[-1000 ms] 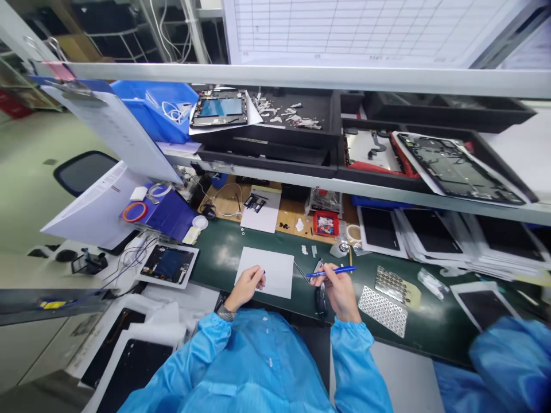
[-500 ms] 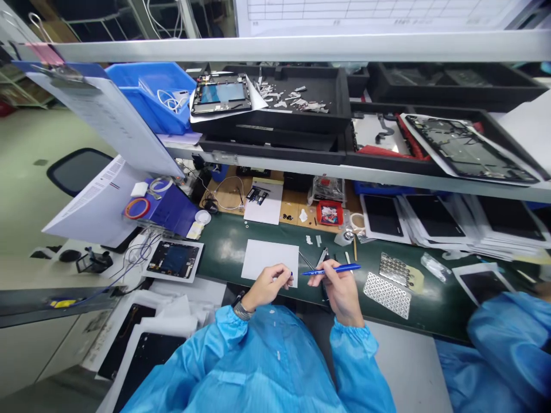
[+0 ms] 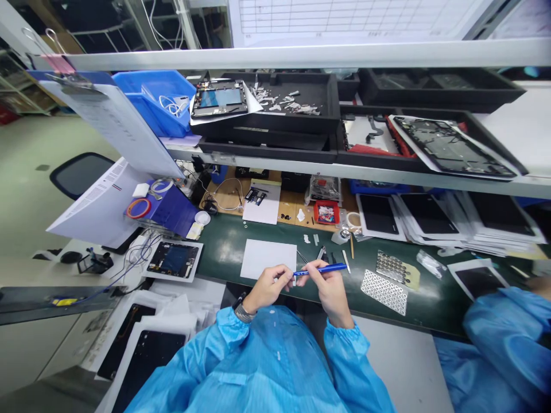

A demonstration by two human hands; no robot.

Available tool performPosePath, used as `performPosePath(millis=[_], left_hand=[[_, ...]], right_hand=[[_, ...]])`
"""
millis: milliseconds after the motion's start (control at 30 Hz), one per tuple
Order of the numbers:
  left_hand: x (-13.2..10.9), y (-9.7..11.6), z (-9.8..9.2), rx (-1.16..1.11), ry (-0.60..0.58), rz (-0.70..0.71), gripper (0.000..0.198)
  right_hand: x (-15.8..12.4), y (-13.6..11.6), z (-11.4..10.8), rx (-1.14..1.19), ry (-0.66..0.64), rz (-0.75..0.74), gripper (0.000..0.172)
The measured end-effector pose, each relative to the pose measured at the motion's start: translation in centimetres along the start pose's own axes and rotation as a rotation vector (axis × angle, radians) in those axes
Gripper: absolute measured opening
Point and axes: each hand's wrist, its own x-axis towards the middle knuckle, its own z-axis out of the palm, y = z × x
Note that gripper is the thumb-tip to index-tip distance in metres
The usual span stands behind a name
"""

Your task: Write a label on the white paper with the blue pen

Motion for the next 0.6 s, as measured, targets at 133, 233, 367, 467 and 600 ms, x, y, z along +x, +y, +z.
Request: performPosePath(millis=[133,233,367,467,600], left_hand=[[0.0,0.1,0.8,0.009,0.067,0.012,0.047],[0.0,0.0,1.2,0.014,0.092,0.03,0.047],[0.9,-0.1,0.4,0.051,-0.008,0.019,0.047],[2.6,0.0,-0.6,0.134,-0.085,0.029,0.05],[5.1,1.5,-0.2,0.168,-0.098,0.037,0.064]], right_hand=[[-0.2,-0.8,1.2,-0.031,0.031,-0.038,0.038],[-0.4,-1.2,1.5,-0.025,0.039,-0.04,0.038],[0.0,-0.1,0.3,-0.004,-0.018,0.004,0.041],[0.2,1.2,-0.5,-0.059,-0.062,0.022,0.049],[-1.0,1.4,-0.3,-0.203,-0.107,0.083,0.059]])
